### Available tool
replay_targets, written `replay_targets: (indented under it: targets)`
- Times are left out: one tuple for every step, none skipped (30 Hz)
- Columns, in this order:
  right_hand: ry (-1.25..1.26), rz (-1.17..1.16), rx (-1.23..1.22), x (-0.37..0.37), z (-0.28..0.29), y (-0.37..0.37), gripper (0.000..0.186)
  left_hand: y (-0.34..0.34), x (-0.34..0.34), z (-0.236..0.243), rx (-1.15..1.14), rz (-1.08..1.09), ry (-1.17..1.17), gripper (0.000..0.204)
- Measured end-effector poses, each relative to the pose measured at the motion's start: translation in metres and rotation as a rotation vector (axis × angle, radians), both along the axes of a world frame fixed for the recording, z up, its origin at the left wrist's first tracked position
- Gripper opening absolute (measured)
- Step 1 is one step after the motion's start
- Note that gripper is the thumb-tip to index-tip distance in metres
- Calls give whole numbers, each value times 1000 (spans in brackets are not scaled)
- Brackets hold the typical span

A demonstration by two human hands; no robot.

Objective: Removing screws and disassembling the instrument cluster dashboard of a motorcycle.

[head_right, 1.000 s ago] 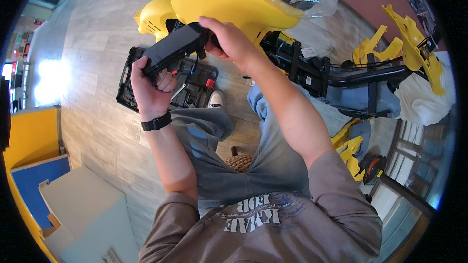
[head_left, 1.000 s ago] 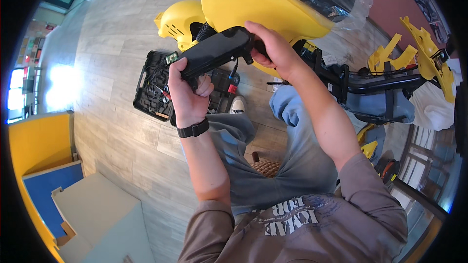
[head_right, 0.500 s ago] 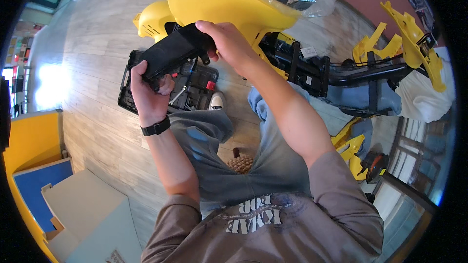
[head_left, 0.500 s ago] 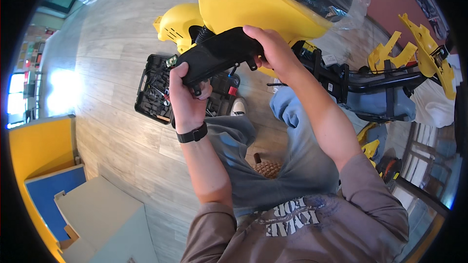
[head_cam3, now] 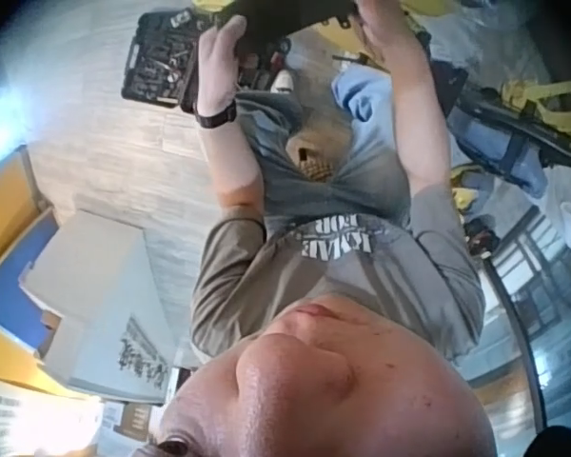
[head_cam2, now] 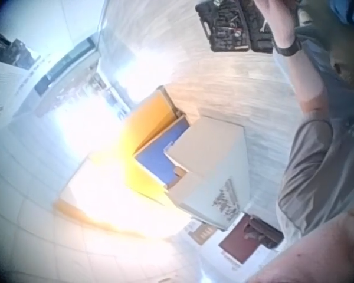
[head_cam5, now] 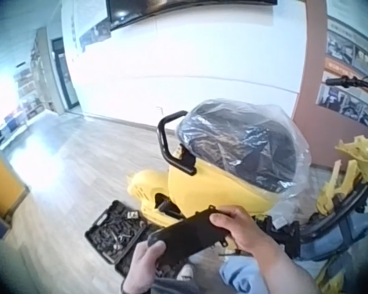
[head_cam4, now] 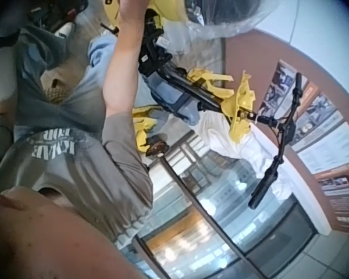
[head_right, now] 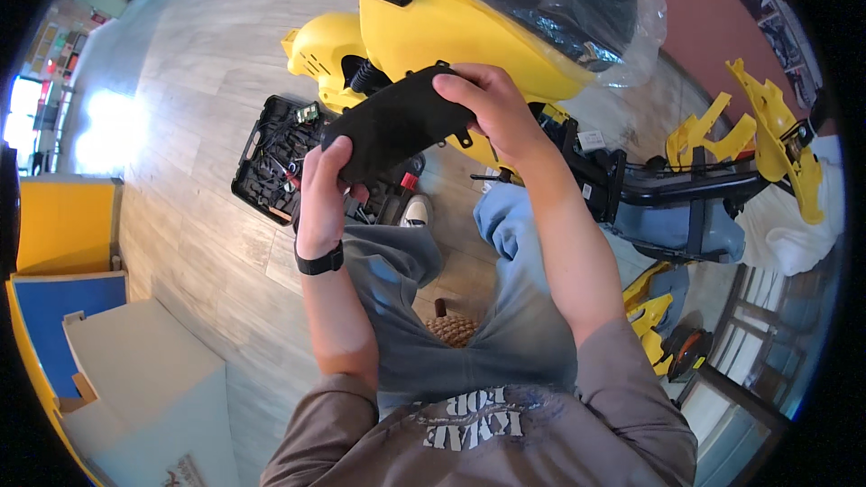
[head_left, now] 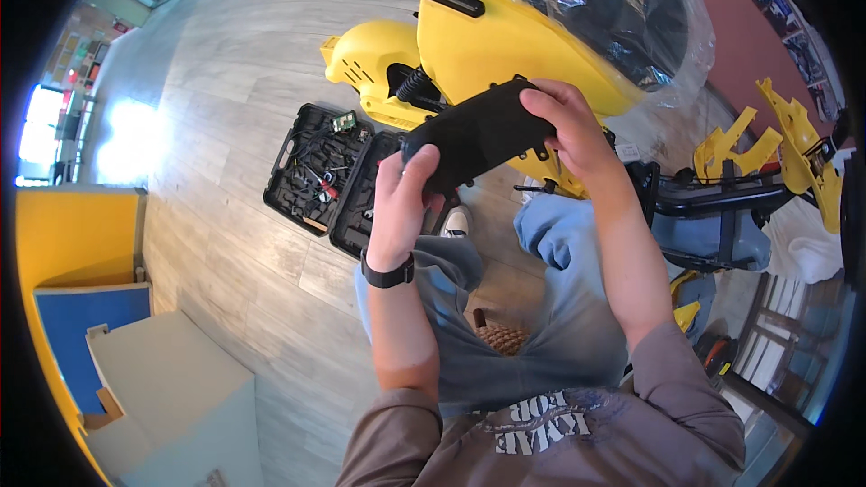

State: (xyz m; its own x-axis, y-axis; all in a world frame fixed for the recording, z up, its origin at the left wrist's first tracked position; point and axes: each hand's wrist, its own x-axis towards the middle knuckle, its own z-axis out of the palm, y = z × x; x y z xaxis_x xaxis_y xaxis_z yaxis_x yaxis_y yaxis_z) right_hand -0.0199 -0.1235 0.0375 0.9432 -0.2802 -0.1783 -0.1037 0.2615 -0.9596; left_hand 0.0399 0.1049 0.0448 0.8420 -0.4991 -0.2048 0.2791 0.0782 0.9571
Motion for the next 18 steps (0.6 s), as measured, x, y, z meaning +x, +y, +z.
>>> replay_targets:
  targets:
    - [-40, 15, 7, -1, -4, -2, 25, 3, 0, -1, -4, 9, -2, 30]
    - [-43, 23, 3, -1, -5, -3, 25, 5, 1, -3, -45, -34, -27, 29]
    - [-52, 27, 7, -3, -5, -2, 26, 7, 1, -6, -86, -79, -52, 29]
    - [-61, 30, 11, -3, -7, -3, 27, 10, 2, -9, -91, -74, -53, 29]
    - [-77, 28, -4, -2, -14, -6, 28, 12, 2, -11, -73, -91, -73, 30]
    - [-77, 34, -6, -1, -13, -3, 28, 15, 2, -12, -51, -106, -91, 32]
    - [-69, -23, 2, -1, -13, 1, 27, 15, 1, -11, -53, -101, -91, 32]
    - [-62, -80, 10, 0, -13, 4, 25, 13, 0, -10, -83, -83, -102, 29]
    - [-63, -78, 7, 0, -16, 3, 25, 12, -1, -10, -115, -68, -114, 27]
    - [-74, -93, 9, -1, -22, 1, 25, 12, -1, -10, -117, -66, -115, 27]
    - [-86, -109, 11, -1, -25, -1, 25, 12, -2, -11, -121, -65, -128, 27]
    - [-85, -109, 11, 0, -24, -1, 25, 13, -2, -12, -123, -63, -140, 28]
    - [-96, -44, 11, 0, -20, -1, 25, 13, -2, -12, -123, -63, -139, 28]
    - [-108, 19, 11, 0, -17, -1, 26, 13, -2, -11, -130, -44, -132, 27]
    - [-107, 16, 10, -1, -15, -1, 26, 12, -2, -9, -138, -26, -125, 27]
    - [-78, 32, 12, -1, -13, -1, 25, 12, -2, -7, -139, -30, -124, 27]
    - [-50, 46, 14, -1, -11, 0, 24, 13, -2, -5, -117, -17, -138, 26]
    - [-49, 40, 13, -1, -8, 1, 24, 13, -1, -5, -95, -6, -151, 26]
